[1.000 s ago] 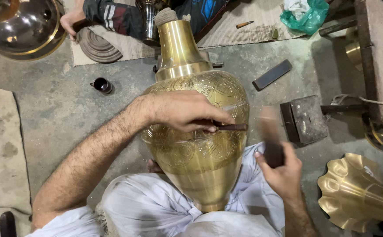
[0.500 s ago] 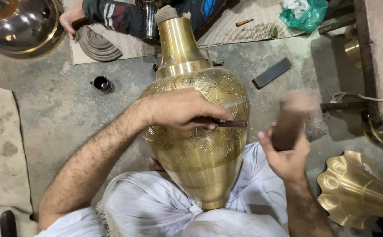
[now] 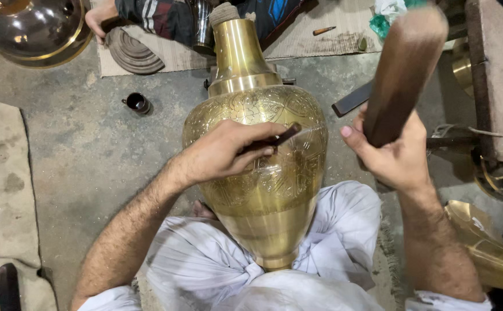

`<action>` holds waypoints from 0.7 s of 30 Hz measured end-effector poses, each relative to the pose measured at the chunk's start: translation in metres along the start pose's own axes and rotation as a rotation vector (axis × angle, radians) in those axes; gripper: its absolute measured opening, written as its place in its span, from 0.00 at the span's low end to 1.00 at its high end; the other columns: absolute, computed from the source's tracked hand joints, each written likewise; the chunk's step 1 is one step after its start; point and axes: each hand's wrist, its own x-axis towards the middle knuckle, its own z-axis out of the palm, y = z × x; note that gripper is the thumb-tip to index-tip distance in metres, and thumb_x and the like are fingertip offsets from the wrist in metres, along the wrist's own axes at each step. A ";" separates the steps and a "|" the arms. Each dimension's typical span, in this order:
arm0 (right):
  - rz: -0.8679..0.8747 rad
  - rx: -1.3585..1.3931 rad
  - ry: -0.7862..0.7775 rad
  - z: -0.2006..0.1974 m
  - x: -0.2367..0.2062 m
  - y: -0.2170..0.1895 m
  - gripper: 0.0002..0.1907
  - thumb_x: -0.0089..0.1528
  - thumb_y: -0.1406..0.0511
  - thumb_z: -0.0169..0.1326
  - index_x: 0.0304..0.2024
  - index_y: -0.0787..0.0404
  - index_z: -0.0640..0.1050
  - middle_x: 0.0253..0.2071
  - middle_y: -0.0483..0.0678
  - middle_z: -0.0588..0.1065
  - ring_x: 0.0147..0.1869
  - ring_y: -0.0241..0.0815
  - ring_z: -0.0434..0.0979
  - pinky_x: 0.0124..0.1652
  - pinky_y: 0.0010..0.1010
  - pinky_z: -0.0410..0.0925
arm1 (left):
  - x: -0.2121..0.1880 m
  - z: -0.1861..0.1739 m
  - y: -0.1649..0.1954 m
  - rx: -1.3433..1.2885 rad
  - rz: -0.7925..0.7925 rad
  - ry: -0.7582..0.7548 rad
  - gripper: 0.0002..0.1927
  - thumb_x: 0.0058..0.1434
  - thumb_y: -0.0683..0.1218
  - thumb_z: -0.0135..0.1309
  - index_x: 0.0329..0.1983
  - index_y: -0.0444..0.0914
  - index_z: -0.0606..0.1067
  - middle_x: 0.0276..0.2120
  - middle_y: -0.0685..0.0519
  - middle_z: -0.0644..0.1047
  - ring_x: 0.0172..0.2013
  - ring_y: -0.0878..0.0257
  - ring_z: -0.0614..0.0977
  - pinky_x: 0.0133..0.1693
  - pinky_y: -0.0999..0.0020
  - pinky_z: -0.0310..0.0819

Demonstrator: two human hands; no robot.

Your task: The person sits cross-legged on the floor holding a large engraved brass vase between their legs. They hold a small chisel against the vase surface with one hand and strike it with a wooden mallet held in the other hand, working the engraved pattern across the vase body.

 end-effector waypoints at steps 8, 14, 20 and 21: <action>-0.115 -0.040 -0.182 -0.015 0.048 -0.030 0.23 0.60 0.65 0.68 0.53 0.64 0.71 0.36 0.44 0.78 0.39 0.33 0.80 0.39 0.26 0.75 | -0.017 0.006 -0.004 -0.022 -0.027 0.211 0.19 0.69 0.45 0.58 0.62 0.38 0.72 0.49 0.46 0.84 0.48 0.57 0.88 0.52 0.60 0.84; -0.147 -0.265 -0.195 -0.008 0.076 -0.063 0.20 0.60 0.66 0.67 0.47 0.64 0.71 0.28 0.54 0.70 0.30 0.50 0.73 0.30 0.40 0.69 | -0.023 0.026 -0.012 -0.028 -0.202 0.323 0.17 0.69 0.44 0.58 0.59 0.36 0.73 0.47 0.46 0.84 0.44 0.59 0.89 0.49 0.62 0.86; -0.251 -0.295 -0.370 -0.009 0.103 -0.087 0.15 0.60 0.68 0.58 0.48 0.60 0.72 0.29 0.52 0.76 0.31 0.48 0.81 0.29 0.40 0.74 | -0.037 0.050 -0.014 -0.098 -0.142 0.554 0.19 0.69 0.39 0.53 0.62 0.31 0.70 0.47 0.45 0.84 0.44 0.58 0.89 0.49 0.66 0.87; -0.320 -0.405 -0.404 -0.007 0.106 -0.093 0.16 0.57 0.69 0.59 0.47 0.61 0.72 0.29 0.52 0.76 0.32 0.51 0.81 0.31 0.43 0.73 | -0.038 0.056 -0.012 -0.130 -0.190 0.619 0.19 0.69 0.40 0.54 0.62 0.31 0.70 0.46 0.45 0.84 0.43 0.58 0.89 0.48 0.66 0.87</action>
